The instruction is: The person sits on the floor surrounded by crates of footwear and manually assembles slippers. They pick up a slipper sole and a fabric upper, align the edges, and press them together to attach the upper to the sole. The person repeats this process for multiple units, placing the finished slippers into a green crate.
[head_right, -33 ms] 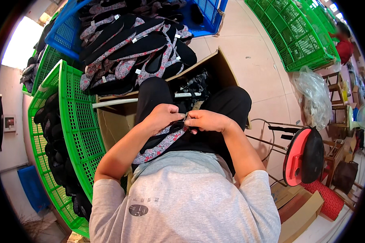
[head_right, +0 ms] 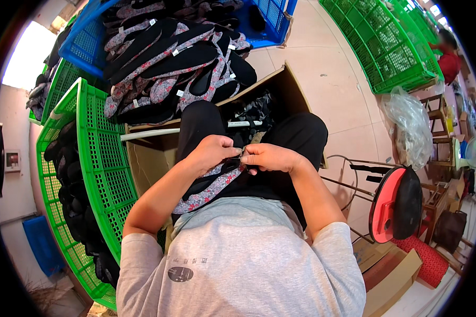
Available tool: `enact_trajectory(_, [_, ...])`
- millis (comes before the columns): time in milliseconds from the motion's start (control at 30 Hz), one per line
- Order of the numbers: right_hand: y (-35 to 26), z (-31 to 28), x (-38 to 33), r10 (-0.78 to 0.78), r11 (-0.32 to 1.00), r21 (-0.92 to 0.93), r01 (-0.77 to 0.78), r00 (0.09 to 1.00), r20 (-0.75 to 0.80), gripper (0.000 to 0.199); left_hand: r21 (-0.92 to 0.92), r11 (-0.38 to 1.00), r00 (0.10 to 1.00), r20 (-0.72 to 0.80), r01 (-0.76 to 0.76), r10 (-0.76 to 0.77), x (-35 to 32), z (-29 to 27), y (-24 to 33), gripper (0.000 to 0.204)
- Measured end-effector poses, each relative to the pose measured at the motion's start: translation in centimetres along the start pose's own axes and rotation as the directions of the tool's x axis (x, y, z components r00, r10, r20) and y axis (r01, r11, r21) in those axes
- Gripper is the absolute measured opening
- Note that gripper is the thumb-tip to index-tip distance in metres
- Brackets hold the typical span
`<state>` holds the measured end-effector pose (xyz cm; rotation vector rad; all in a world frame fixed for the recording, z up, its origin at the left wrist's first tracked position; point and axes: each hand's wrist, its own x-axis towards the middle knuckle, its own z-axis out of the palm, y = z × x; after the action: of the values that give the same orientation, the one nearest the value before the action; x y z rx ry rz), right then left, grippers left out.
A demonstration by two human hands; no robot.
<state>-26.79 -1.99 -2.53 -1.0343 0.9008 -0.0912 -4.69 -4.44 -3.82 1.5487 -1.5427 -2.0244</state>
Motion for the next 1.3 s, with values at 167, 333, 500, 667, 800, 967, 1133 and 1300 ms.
enact_trajectory(167, [0.4, 0.0, 0.2, 0.061, 0.995, 0.081, -0.06, 0.998, -0.01, 0.029, -0.124, 0.992, 1.0, 0.023, -0.002, 0.005, 0.4, 0.1, -0.1, 0.03])
enact_trajectory(333, [0.6, 0.3, 0.2, 0.079, 0.984, 0.16, -0.075, 0.997, -0.018, 0.029, -0.13, 0.992, 1.0, 0.021, 0.003, 0.0, 0.7, 0.1, -0.3, 0.029])
enact_trajectory(500, [1.0, 0.6, 0.2, 0.068, 0.977, 0.205, -0.061, 0.997, -0.027, 0.029, -0.109, 0.994, 1.0, 0.004, -0.009, 0.009, 0.7, 0.2, -0.3, 0.028])
enact_trajectory(667, [2.0, 0.7, 0.5, 0.03, 0.961, 0.275, -0.016, 0.999, -0.046, 0.027, -0.093, 0.996, 1.0, -0.012, -0.012, 0.011, 0.8, 0.3, -0.4, 0.028])
enact_trajectory(800, [2.7, 0.7, 0.7, 0.024, 0.945, 0.328, -0.007, 0.999, -0.049, 0.026, -0.074, 0.997, 1.0, -0.02, -0.013, 0.011, 0.6, 0.4, 0.0, 0.029])
enact_trajectory(967, [2.9, 0.7, 0.8, 0.034, 0.934, 0.356, -0.013, 0.998, -0.052, 0.025, -0.067, 0.998, 1.0, -0.024, -0.014, 0.012, 0.7, 0.4, -0.2, 0.029])
enact_trajectory(1133, [2.9, 0.7, 0.7, 0.032, 0.932, 0.363, -0.011, 0.998, -0.052, 0.026, -0.081, 0.997, 0.999, -0.039, -0.011, 0.008, 0.7, 0.5, -0.1, 0.028])
enact_trajectory(1300, [3.1, 0.9, 0.9, 0.035, 0.925, 0.381, 0.0, 0.996, -0.084, 0.024, -0.111, 0.994, 0.999, -0.047, -0.003, -0.002, 0.6, 0.6, 0.1, 0.028])
